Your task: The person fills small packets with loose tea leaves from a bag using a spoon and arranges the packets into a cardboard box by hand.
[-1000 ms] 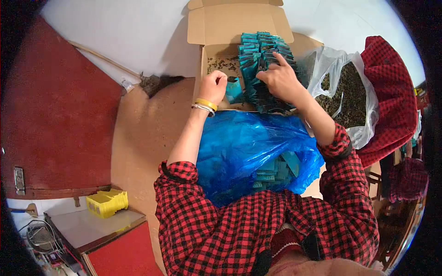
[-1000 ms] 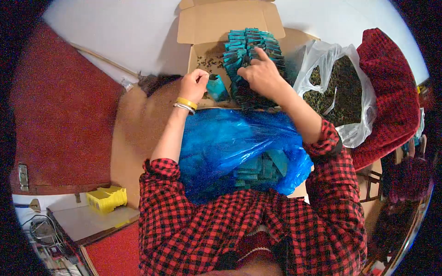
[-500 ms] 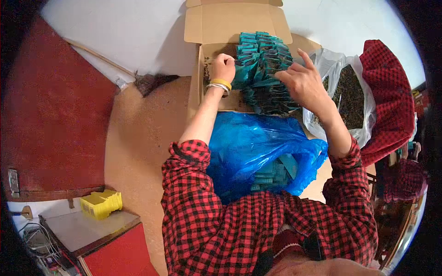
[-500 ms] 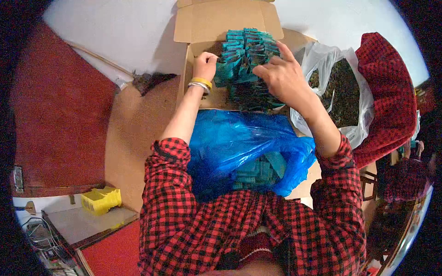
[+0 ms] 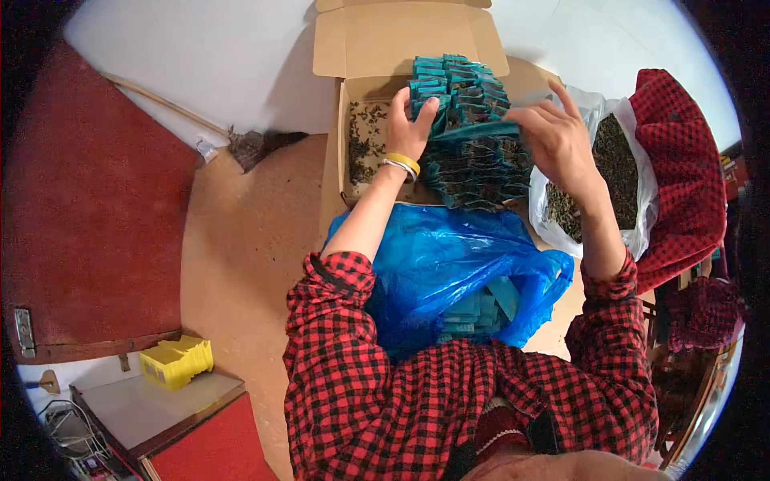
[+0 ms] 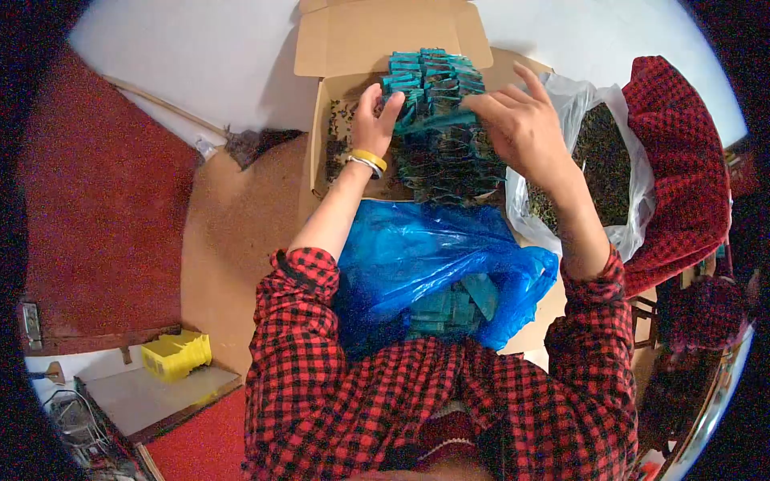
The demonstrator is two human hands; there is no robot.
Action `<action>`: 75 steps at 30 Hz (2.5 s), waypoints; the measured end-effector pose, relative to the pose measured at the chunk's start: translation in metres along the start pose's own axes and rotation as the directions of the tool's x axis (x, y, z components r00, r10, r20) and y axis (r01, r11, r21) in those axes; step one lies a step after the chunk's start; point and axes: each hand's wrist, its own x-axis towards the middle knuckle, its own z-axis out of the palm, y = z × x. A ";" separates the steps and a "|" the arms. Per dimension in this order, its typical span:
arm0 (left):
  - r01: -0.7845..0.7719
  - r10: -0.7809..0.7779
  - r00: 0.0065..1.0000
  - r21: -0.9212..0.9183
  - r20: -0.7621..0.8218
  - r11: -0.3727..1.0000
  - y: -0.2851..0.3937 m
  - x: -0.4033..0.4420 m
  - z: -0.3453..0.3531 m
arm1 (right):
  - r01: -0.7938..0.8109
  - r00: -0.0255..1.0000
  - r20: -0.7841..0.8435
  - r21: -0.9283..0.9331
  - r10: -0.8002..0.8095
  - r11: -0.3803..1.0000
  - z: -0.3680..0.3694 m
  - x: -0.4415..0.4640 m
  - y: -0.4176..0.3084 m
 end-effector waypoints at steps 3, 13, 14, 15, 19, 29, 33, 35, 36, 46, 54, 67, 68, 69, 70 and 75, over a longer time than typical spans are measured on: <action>0.039 -0.056 0.997 0.268 0.055 0.963 -0.023 0.024 0.001 | 0.035 0.999 -0.026 -0.032 -0.036 0.999 0.006 0.016 0.002; 0.170 -0.170 0.985 -0.013 -0.027 0.985 -0.057 0.067 0.002 | 0.191 0.976 0.100 0.014 -0.191 0.982 0.021 0.062 0.018; 0.157 -0.157 0.986 -0.003 -0.053 0.988 -0.059 0.064 0.004 | 0.190 0.974 0.122 0.022 -0.191 0.982 0.022 0.064 0.018; 0.146 -0.145 0.986 0.008 -0.077 0.989 -0.057 0.061 0.005 | 0.192 0.973 0.123 0.024 -0.193 0.981 0.022 0.066 0.020; 0.174 -0.207 0.964 -0.196 -0.166 0.965 -0.049 0.053 0.010 | 0.192 0.978 0.073 0.077 -0.198 0.978 0.022 0.069 0.028; 0.194 -0.247 0.950 -0.260 -0.189 0.946 -0.034 0.050 0.006 | 0.310 0.931 0.192 0.025 -0.309 0.950 0.067 0.075 0.015; 0.196 -0.260 0.944 -0.289 -0.201 0.937 -0.029 0.047 0.007 | 0.295 0.903 0.332 -0.016 -0.273 0.955 0.112 0.064 0.016; 0.234 -0.331 0.914 -0.359 -0.234 0.903 -0.024 0.046 0.008 | 0.288 0.892 0.374 -0.035 -0.255 0.957 0.122 0.059 0.018; 0.231 -0.327 0.916 -0.359 -0.234 0.904 -0.024 0.045 0.007 | 0.271 0.902 0.363 -0.060 -0.232 0.961 0.123 0.058 0.019; 0.191 -0.292 0.913 -0.334 -0.286 0.923 -0.025 0.038 0.010 | 0.208 0.927 0.288 0.143 -0.241 0.968 0.093 0.035 0.008; 0.193 -0.267 0.910 -0.248 -0.316 0.949 -0.028 0.038 0.008 | 0.164 0.911 0.354 0.162 -0.212 0.973 0.099 0.051 0.010; 0.289 -0.356 0.907 -0.281 -0.225 0.915 -0.037 0.039 0.009 | 0.014 0.959 0.284 -0.009 -0.011 1.000 0.128 0.054 0.003; 0.290 -0.356 0.907 -0.282 -0.224 0.915 -0.042 0.040 0.011 | -0.015 0.960 0.279 0.004 0.013 1.000 0.128 0.053 0.004; 0.297 -0.380 0.901 -0.341 -0.208 0.892 -0.048 0.042 0.011 | -0.042 0.961 0.273 0.018 0.036 0.999 0.127 0.052 0.004; 0.303 -0.402 0.895 -0.399 -0.193 0.865 -0.047 0.044 0.010 | -0.069 0.962 0.268 0.034 0.057 0.997 0.126 0.054 0.002; 0.399 -0.519 0.854 -0.621 -0.015 0.675 -0.044 0.040 0.006 | -0.175 0.972 0.191 0.193 0.138 0.966 0.114 0.060 -0.015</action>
